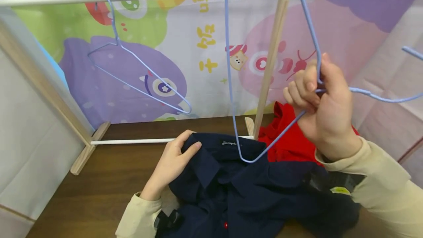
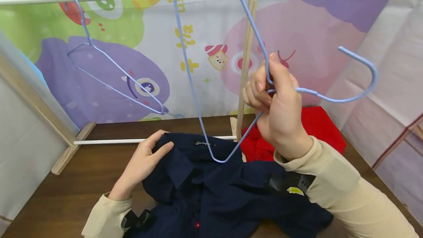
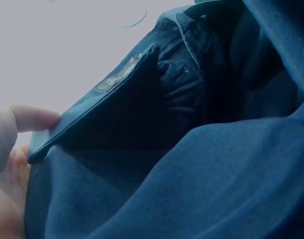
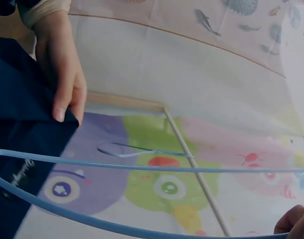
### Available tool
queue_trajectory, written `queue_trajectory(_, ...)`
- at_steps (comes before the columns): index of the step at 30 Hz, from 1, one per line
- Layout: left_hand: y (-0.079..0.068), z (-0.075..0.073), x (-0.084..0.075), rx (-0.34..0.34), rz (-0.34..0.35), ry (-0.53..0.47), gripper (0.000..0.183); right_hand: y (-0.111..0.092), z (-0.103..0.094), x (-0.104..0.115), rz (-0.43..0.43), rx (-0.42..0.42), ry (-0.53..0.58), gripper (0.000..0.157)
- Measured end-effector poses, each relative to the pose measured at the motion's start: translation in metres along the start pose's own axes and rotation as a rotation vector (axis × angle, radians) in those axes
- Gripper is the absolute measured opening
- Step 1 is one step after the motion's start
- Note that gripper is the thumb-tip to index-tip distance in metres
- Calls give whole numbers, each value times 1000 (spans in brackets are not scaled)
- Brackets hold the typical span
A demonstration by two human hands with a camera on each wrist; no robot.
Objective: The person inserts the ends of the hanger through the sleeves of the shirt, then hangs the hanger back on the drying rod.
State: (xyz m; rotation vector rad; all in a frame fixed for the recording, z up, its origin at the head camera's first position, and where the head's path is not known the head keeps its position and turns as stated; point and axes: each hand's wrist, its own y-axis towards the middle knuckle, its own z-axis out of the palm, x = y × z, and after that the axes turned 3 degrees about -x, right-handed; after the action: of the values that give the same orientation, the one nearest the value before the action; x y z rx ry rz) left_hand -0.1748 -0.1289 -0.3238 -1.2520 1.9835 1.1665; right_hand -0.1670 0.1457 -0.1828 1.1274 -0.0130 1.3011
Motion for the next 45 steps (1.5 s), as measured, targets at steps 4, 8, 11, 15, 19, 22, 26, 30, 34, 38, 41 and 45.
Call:
queue_trajectory(4,1,-1,-1,-12,19,-10,15,1,-1,-16,-28,3,-60,47)
queue_trajectory(8,1,-3,-4,-32,43,-30,14,0,-7,-31,-77,9,-148,44)
queue_trajectory(11,0,-4,-6,-44,59,-51,14,-4,-11,-41,-90,42,-215,40)
queue_trajectory(15,-2,-7,-10,-61,78,-82,14,-8,-13,-48,-95,93,-309,35)
queue_trajectory(19,-1,-8,-16,-61,79,-170,15,-9,-14,-47,-106,123,-349,33)
queue_trajectory(22,0,-8,-19,-63,80,-246,14,-8,-14,-47,-126,163,-325,32)
queue_trajectory(26,-1,-8,-20,-93,114,-284,11,-3,-12,-47,-159,216,-237,30)
queue_trajectory(30,0,-7,-20,-130,160,-245,10,-3,-9,-51,-171,249,-164,28)
queue_trajectory(34,-1,-8,-21,-165,180,-231,12,-6,-9,-60,-139,297,-226,32)
queue_trajectory(38,-2,-11,-22,-220,188,-315,12,-12,-15,-64,-121,360,-392,41)
queue_trajectory(41,-2,-13,-23,-267,218,-395,12,-15,-18,-64,-115,377,-508,43)
queue_trajectory(45,-4,-15,-25,-292,274,-456,13,-17,-20,-63,-78,352,-594,43)
